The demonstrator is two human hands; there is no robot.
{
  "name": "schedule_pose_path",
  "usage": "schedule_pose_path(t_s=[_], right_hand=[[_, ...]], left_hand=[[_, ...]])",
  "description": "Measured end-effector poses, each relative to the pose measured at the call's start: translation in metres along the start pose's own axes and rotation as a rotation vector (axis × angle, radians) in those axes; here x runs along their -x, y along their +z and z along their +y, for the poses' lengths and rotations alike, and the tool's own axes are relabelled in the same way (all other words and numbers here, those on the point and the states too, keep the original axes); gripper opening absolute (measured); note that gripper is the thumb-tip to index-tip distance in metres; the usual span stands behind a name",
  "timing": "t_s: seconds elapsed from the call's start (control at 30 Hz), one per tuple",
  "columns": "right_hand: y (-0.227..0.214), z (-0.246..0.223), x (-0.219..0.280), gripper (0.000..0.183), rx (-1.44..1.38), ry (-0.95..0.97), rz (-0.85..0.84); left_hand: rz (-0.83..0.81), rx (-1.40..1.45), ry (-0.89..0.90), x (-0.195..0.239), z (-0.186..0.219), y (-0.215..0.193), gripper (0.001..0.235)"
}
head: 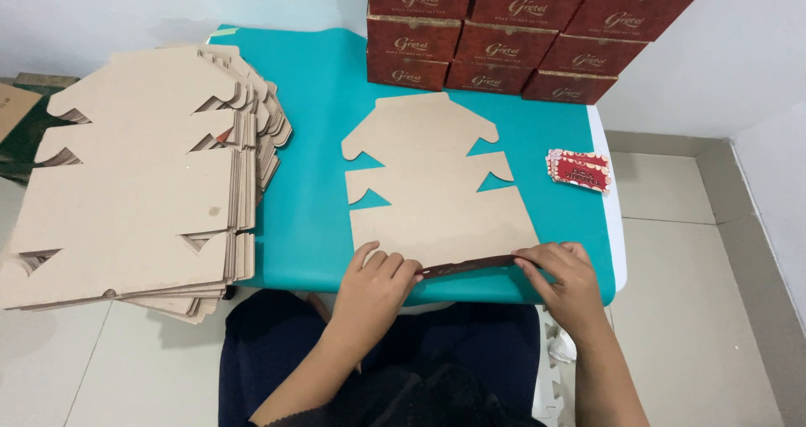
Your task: The person assembles a flat cardboard piece into a box by folding the sides and tucking the flaps. They then place a small red packet inside the box and close the lid. The person repeats the process with another flat cardboard piece.
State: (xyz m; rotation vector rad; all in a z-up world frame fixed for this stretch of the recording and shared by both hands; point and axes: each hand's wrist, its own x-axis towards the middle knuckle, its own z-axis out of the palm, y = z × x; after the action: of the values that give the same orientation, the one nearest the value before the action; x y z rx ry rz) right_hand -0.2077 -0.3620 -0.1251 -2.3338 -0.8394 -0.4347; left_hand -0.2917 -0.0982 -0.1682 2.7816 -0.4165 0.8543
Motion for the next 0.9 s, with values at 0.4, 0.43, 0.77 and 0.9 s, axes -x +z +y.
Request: schedule_pose_path(t_s=[0.4,0.43,0.77,0.9], right_hand=[[0.021,0.004,0.008,0.010,0.061,-0.025,0.076],[0.022,0.007,0.007,0.010,0.060,-0.024,0.076],[0.028,0.004,-0.013,0.023,0.057,0.149,0.015],[0.025,0.016,-0.021,0.023,-0.042,0.211,-0.169]], left_hand=[[0.200,-0.056,0.037,-0.027,-0.025,0.017,0.009],[0.199,-0.055,0.038,-0.026,-0.024,0.017,0.009],[0.119,-0.063,0.027,0.001,0.013,0.035,0.021],[-0.152,-0.083,0.045,0.013,0.031,0.021,0.065]])
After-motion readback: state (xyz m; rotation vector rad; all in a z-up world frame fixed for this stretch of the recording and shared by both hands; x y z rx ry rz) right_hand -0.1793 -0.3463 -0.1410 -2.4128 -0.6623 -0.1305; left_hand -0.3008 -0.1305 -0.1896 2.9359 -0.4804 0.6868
